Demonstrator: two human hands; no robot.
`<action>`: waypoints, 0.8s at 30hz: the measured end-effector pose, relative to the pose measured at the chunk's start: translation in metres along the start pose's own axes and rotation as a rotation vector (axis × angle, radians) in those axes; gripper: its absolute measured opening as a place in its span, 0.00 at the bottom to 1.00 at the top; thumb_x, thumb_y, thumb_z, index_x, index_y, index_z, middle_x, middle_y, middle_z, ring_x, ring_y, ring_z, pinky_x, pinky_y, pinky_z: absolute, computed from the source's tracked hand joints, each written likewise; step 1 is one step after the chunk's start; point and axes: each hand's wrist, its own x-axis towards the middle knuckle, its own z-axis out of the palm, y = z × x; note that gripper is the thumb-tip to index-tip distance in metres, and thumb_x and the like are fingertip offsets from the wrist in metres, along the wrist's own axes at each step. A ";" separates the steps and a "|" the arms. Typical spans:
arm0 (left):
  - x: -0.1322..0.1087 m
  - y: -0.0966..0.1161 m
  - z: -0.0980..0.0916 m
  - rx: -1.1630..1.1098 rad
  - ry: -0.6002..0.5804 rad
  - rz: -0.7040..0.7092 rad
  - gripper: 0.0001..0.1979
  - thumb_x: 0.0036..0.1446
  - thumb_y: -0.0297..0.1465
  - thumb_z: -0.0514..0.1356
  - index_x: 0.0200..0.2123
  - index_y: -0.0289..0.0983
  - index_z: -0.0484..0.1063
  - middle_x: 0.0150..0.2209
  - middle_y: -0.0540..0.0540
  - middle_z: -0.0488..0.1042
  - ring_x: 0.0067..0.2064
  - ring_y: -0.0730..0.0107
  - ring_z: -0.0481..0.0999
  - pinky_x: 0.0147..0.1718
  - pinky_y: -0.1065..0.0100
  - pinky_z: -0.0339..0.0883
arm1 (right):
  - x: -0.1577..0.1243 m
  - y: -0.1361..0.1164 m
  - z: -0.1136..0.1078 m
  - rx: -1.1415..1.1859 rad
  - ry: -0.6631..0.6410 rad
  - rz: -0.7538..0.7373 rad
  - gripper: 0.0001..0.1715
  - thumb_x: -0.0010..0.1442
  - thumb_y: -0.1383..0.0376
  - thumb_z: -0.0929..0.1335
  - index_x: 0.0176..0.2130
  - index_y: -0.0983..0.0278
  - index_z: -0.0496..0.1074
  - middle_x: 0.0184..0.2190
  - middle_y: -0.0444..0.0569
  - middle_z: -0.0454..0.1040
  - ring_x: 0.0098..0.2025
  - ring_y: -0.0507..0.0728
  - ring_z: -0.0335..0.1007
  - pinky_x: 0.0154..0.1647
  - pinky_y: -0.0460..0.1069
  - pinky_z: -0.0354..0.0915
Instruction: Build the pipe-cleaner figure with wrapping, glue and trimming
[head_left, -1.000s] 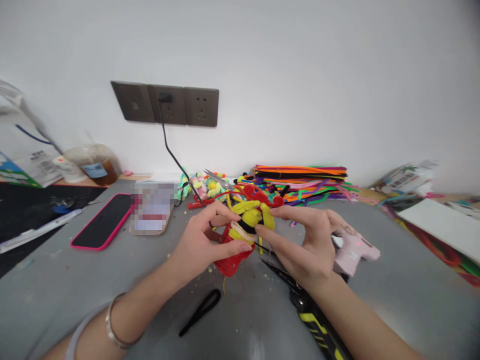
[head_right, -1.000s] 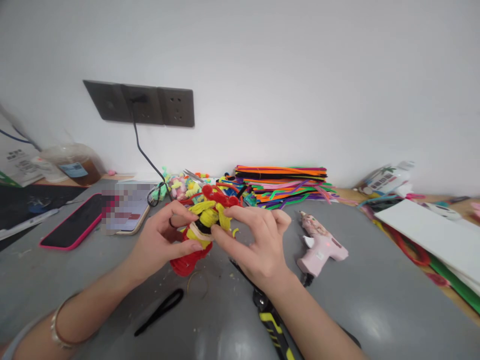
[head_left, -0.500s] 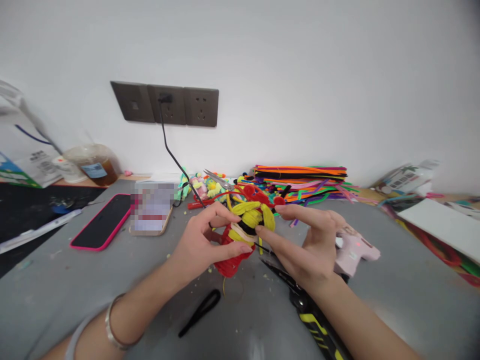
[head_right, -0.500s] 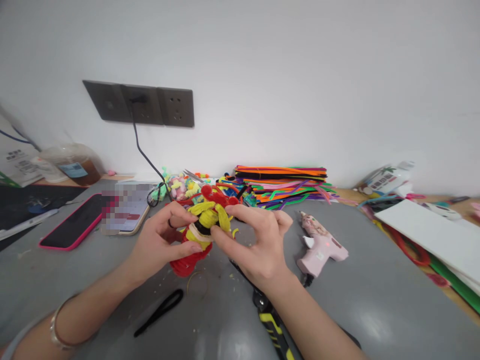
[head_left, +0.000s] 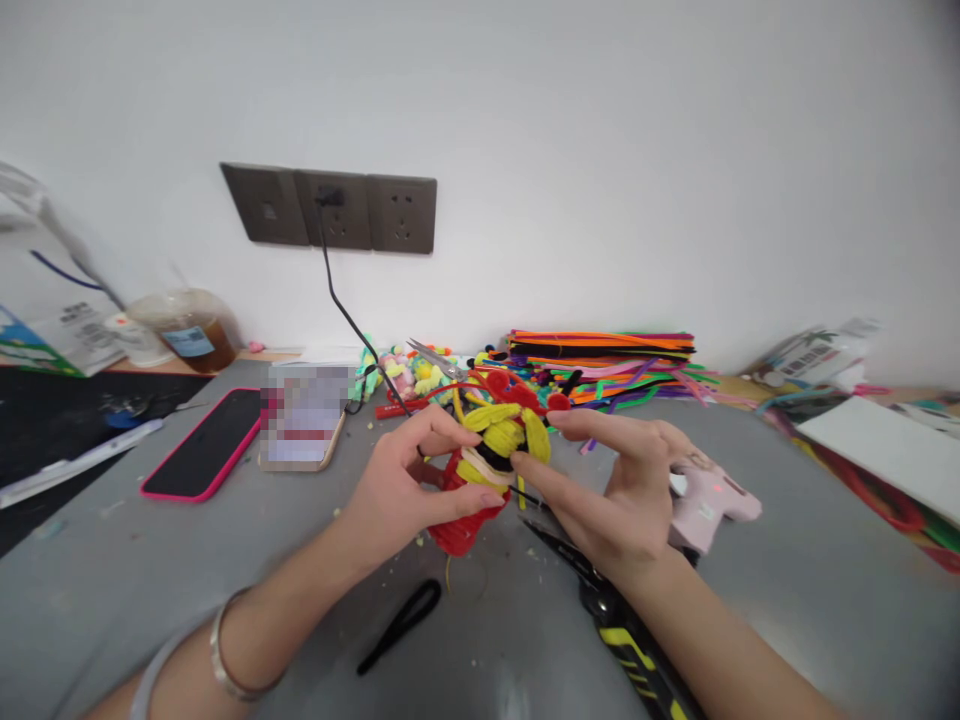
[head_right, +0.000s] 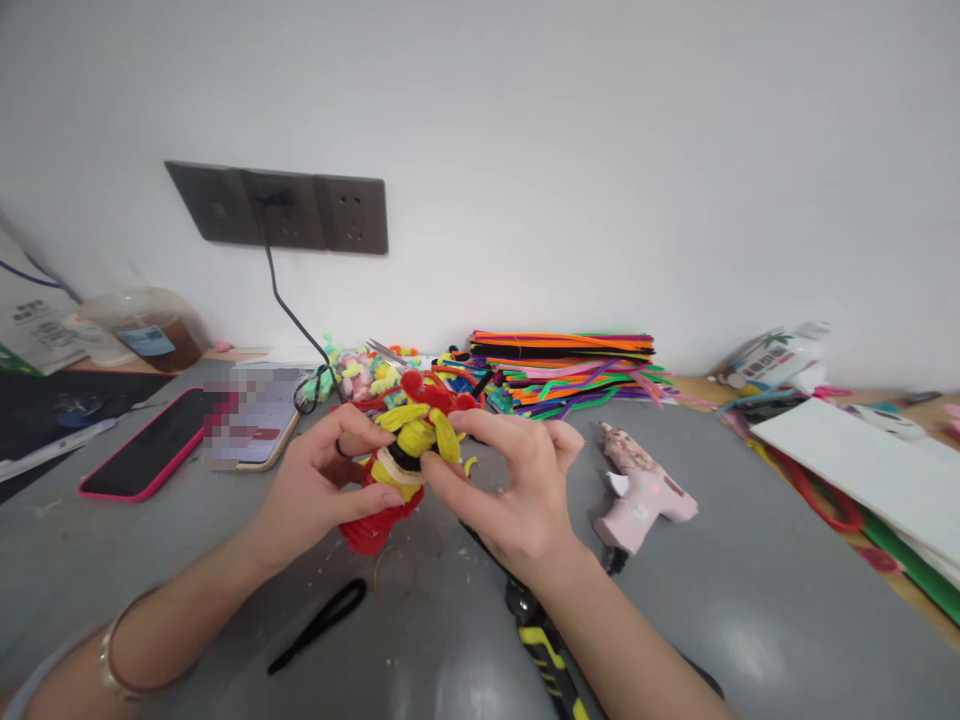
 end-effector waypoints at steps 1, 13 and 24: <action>0.000 0.000 0.000 -0.001 -0.001 0.000 0.18 0.47 0.32 0.77 0.36 0.40 0.72 0.35 0.50 0.85 0.33 0.71 0.83 0.27 0.77 0.74 | 0.000 0.000 0.000 0.001 0.000 -0.001 0.08 0.67 0.64 0.72 0.34 0.58 0.79 0.39 0.44 0.79 0.34 0.55 0.74 0.41 0.56 0.59; -0.001 0.000 -0.001 0.040 0.011 -0.020 0.19 0.46 0.34 0.78 0.36 0.40 0.72 0.34 0.49 0.85 0.35 0.68 0.84 0.29 0.74 0.74 | 0.005 -0.005 0.000 -0.057 0.007 0.047 0.05 0.66 0.64 0.71 0.38 0.57 0.80 0.34 0.44 0.81 0.31 0.56 0.75 0.40 0.56 0.59; -0.001 0.000 -0.001 0.058 0.014 -0.029 0.20 0.46 0.36 0.78 0.36 0.39 0.72 0.34 0.48 0.84 0.34 0.67 0.83 0.28 0.72 0.73 | 0.002 -0.004 -0.001 -0.033 -0.017 0.096 0.04 0.65 0.64 0.72 0.40 0.57 0.80 0.34 0.45 0.80 0.33 0.56 0.75 0.40 0.55 0.61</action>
